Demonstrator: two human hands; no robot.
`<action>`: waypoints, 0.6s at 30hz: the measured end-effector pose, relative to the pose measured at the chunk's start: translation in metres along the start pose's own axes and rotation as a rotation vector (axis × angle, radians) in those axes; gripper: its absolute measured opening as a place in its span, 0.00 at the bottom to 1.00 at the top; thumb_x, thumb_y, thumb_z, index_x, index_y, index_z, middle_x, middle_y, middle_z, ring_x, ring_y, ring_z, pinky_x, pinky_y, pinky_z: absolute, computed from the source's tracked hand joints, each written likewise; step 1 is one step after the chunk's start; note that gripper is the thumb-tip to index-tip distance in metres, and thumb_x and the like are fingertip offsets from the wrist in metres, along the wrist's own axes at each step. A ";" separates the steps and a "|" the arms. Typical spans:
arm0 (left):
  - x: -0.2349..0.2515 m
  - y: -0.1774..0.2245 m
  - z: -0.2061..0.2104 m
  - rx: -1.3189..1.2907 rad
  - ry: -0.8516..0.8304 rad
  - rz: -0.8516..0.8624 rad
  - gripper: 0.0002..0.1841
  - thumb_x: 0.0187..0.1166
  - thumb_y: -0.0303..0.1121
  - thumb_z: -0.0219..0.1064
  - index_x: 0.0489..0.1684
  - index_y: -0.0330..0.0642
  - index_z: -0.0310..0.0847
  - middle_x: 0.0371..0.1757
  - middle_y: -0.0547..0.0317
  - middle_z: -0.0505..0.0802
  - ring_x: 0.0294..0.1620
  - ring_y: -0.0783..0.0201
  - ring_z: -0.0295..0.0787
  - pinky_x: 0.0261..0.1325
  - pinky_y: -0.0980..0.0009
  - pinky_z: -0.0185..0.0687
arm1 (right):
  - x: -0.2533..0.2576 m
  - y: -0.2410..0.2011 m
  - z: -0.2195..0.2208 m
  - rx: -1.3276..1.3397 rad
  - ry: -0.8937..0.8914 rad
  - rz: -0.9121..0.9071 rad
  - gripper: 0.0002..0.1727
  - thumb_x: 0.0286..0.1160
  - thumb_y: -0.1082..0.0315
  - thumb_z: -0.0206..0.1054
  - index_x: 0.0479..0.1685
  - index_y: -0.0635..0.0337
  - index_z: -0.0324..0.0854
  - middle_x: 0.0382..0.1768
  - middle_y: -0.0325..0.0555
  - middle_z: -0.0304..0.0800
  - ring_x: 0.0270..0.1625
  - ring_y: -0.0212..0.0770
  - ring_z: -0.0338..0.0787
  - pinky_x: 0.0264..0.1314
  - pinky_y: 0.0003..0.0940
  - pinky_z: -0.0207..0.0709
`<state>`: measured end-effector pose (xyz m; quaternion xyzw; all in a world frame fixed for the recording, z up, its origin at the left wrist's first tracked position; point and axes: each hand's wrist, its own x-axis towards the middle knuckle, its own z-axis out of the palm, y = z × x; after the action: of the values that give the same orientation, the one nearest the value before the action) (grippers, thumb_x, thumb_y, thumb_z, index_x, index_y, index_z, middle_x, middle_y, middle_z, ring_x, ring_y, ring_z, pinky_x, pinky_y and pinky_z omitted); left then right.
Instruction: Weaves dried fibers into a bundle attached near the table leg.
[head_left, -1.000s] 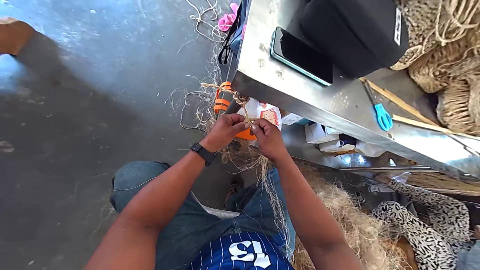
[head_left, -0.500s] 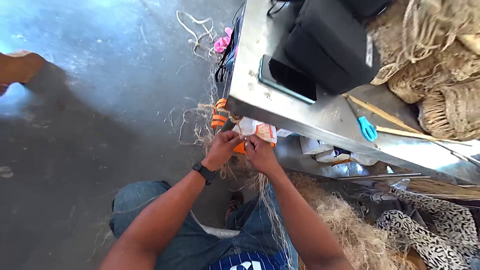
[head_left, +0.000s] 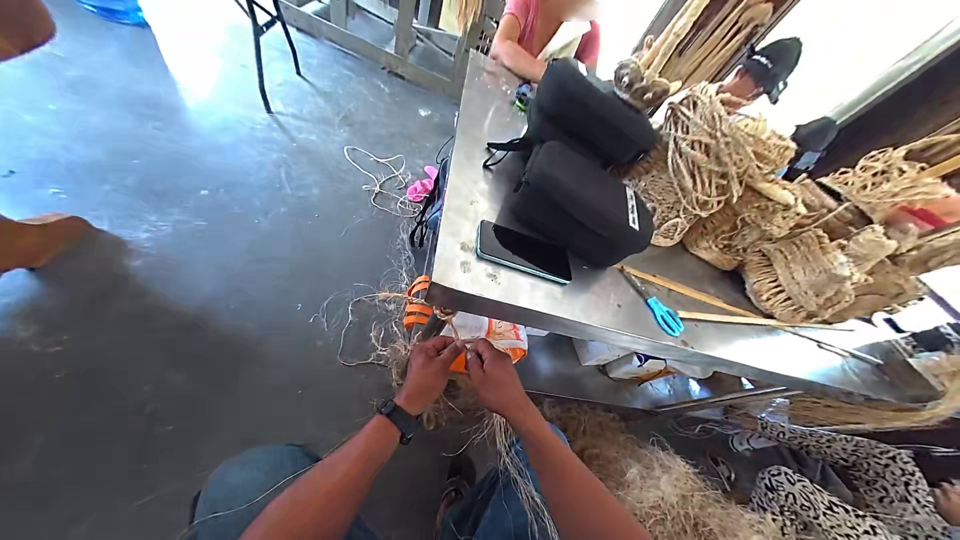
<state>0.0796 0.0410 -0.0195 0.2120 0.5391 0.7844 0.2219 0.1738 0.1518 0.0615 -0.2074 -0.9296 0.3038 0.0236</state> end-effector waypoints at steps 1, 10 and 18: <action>0.000 0.000 0.000 0.000 -0.002 0.005 0.10 0.83 0.35 0.69 0.35 0.39 0.89 0.30 0.61 0.91 0.32 0.69 0.85 0.43 0.69 0.82 | -0.001 0.000 0.001 0.004 0.009 0.006 0.16 0.89 0.59 0.52 0.52 0.60 0.81 0.35 0.47 0.87 0.40 0.43 0.89 0.49 0.44 0.84; -0.002 0.001 -0.002 0.094 -0.010 0.024 0.10 0.84 0.35 0.68 0.35 0.40 0.89 0.29 0.63 0.89 0.31 0.71 0.83 0.40 0.70 0.80 | -0.008 0.007 -0.009 -0.007 -0.110 0.041 0.20 0.93 0.56 0.49 0.57 0.58 0.85 0.41 0.49 0.91 0.47 0.46 0.90 0.56 0.50 0.82; -0.005 0.001 0.005 0.106 0.025 -0.009 0.10 0.85 0.34 0.67 0.37 0.39 0.91 0.28 0.64 0.89 0.25 0.73 0.78 0.31 0.74 0.74 | -0.032 0.040 -0.011 0.218 -0.126 0.037 0.18 0.92 0.60 0.52 0.53 0.61 0.86 0.35 0.46 0.85 0.38 0.40 0.84 0.49 0.43 0.79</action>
<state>0.0863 0.0414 -0.0172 0.2110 0.5834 0.7564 0.2072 0.2196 0.1742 0.0497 -0.2010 -0.8867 0.4160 -0.0179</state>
